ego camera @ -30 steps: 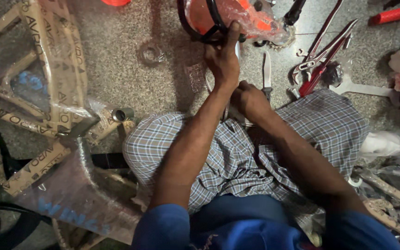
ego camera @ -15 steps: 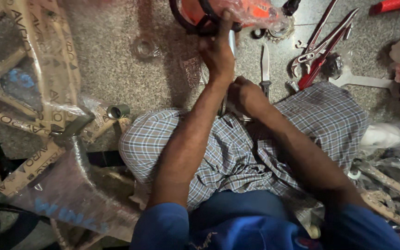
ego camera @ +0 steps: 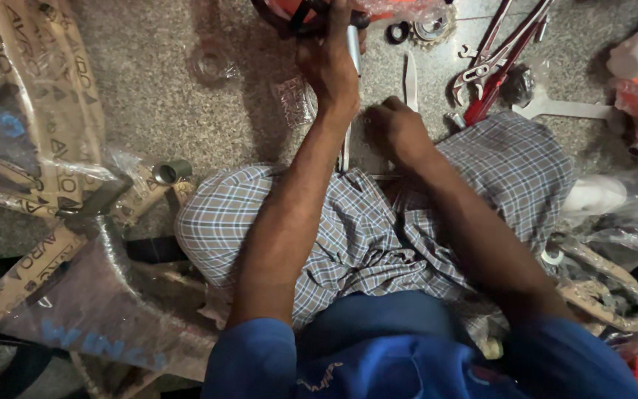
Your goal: The person sits on the floor and assembles a bicycle seat onto the seat post. They use a wrench to tighten the bolt, then insert a metal tube into the seat post and secure it with a bolt and nut. Finally, they open a small plastic bag containing additional parts.
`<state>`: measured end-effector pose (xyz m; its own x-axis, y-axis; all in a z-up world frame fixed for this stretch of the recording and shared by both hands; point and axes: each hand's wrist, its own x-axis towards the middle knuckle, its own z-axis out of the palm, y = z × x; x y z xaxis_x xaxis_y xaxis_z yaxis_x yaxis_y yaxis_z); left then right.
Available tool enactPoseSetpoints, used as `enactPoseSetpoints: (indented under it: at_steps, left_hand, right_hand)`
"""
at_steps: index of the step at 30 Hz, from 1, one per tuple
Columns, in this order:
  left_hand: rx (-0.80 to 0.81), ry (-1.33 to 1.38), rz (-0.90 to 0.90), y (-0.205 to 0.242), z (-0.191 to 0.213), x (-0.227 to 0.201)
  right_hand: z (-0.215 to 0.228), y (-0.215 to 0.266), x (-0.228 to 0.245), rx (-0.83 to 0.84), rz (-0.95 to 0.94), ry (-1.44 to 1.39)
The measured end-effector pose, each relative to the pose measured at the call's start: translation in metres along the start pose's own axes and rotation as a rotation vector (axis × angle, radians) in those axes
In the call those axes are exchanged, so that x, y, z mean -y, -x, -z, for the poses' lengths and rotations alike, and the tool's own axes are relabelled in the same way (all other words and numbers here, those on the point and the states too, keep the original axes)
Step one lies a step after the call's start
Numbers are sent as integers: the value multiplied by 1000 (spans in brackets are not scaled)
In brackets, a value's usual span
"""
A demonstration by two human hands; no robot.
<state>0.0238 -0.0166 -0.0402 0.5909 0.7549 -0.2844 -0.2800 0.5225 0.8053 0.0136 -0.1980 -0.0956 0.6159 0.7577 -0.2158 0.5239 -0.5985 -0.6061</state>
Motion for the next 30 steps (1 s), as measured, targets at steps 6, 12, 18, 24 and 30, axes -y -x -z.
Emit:
enactPoseSetpoints:
  at_steps: [6,12,18,24,30]
  left_hand:
    - [5,6,6,1,2,2]
    - [5,92,-5,-2,0,13]
    - [23,103,-48,0,-2,3]
    - [-7,56,-11,-2,-2,3]
    - [7,23,-1,-3,3,16]
  right_hand:
    - [-7,6,24,-22,60,79]
    - [-12,23,38,73,168,165]
    - [-12,25,51,20,230,173]
    - [-26,30,44,45,185,247]
    - [-3,2,23,-100,-44,-143]
